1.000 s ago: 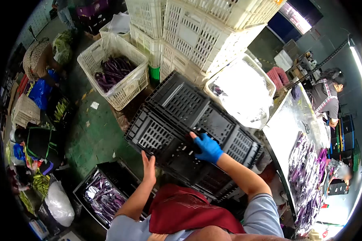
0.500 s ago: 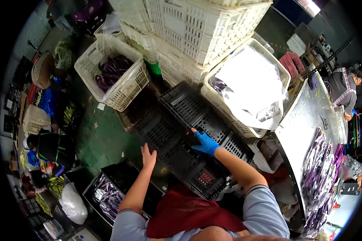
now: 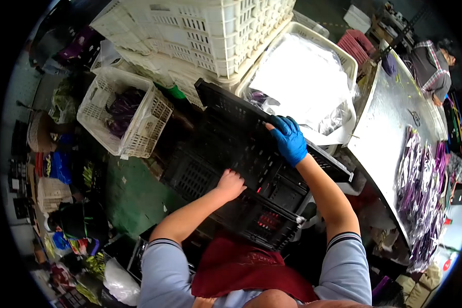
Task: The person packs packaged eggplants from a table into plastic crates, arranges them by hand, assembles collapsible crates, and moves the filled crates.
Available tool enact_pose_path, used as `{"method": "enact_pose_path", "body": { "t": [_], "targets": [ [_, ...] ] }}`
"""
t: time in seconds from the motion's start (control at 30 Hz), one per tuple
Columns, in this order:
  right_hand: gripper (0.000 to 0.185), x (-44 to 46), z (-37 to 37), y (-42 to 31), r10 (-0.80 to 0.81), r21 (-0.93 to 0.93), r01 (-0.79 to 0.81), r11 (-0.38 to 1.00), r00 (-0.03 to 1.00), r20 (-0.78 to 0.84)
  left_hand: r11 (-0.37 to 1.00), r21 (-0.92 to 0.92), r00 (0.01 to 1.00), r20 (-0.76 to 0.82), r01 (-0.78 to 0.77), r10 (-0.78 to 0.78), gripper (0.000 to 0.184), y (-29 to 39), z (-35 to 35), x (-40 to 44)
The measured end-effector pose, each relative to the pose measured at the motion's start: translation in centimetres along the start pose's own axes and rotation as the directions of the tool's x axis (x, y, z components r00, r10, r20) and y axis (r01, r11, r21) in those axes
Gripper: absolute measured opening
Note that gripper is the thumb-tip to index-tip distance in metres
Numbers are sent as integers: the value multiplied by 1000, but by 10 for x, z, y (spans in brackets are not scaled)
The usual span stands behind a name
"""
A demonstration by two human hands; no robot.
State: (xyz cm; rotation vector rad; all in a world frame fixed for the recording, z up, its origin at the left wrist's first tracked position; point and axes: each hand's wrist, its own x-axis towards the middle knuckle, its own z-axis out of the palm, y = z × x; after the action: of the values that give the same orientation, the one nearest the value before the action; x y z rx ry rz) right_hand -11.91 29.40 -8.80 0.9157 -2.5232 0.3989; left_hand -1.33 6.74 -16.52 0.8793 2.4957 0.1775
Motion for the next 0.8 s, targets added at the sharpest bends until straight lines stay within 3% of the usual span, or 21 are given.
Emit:
{"method": "enact_pose_path", "body": {
  "t": [0.03, 0.07, 0.13, 0.17, 0.2, 0.27, 0.3, 0.33, 0.37, 0.4, 0.47, 0.5, 0.6, 0.63, 0.67, 0.7, 0.73, 0.77, 0.8],
  "targets": [
    [40, -3, -1, 3, -40, 21, 40, 999, 999, -9, 997, -4, 990, -120, -79, 77, 32, 2, -16, -10],
    [39, -7, -1, 3, -78, 42, 79, 996, 997, -19, 988, -21, 987, 45, -152, 152, 34, 6, -37, -25],
    [33, -5, -6, 2, -116, 104, 122, 987, 991, -59, 958, -86, 892, 351, -273, 285, 36, 13, -76, -54],
    [31, -6, -7, 4, -131, 115, 137, 984, 990, -61, 947, -301, 722, 629, -116, 289, 38, 10, -80, -64],
    [30, -8, -7, 4, -144, 128, 151, 980, 988, -62, 895, -432, 460, 820, 109, 340, 39, 4, -80, -74],
    [27, -9, -3, 3, -176, 92, 181, 979, 983, -59, 829, -429, 180, 903, 360, 389, 40, -27, -38, -89],
    [25, -11, 0, 1, -190, 75, 194, 978, 980, -56, 845, -431, 266, 895, 315, 357, 38, -33, -29, -83],
    [24, -14, 1, -3, -195, 74, 197, 978, 980, -28, 839, -528, 514, 760, 130, 398, 31, -40, -12, -77],
    [23, -18, 2, -10, -199, 75, 199, 977, 980, 0, 901, -393, 699, 592, -186, 402, 25, -46, 10, -66],
    [23, -20, 3, -14, -206, 77, 204, 976, 978, 28, 886, -153, 807, 368, -437, 462, 21, -52, 29, -56],
    [22, -26, 5, -17, -197, 78, 192, 978, 979, 56, 766, 91, 760, 242, -637, 603, 24, -67, 38, -39],
    [22, -31, 7, -16, -214, 66, 210, 976, 975, 61, 642, 287, 699, 186, -711, 690, 34, -77, 40, -37],
    [22, -38, 16, -28, -248, 111, 241, 964, 967, 61, 545, 420, 649, 153, -725, 745, 37, -97, 54, -41],
    [22, -43, 22, -40, -274, 220, 241, 945, 952, 138, 543, 443, 637, 85, -713, 767, 30, -98, 52, -42],
    [25, -50, 27, -56, -266, 274, 182, 944, 913, 311, 519, 442, 646, 205, -731, 735, 26, -94, 45, -41],
    [25, -69, 49, -71, -257, 270, 163, 949, 896, 363, 496, 440, 647, 320, -748, 692, 22, -87, 37, -39],
    [24, -94, 74, -86, -231, 345, 46, 937, 823, 519, 475, 437, 641, 427, -764, 637, 20, -81, 30, -37],
    [28, -100, 77, -103, -236, 348, -53, 936, 638, 732, 495, 439, 656, 395, -750, 643, 17, -77, 24, -36],
    [30, -151, 111, -112, -340, 320, 198, 926, 804, 487, 508, 455, 680, 420, -731, 601, 16, -70, 14, -37]
  ]
}}
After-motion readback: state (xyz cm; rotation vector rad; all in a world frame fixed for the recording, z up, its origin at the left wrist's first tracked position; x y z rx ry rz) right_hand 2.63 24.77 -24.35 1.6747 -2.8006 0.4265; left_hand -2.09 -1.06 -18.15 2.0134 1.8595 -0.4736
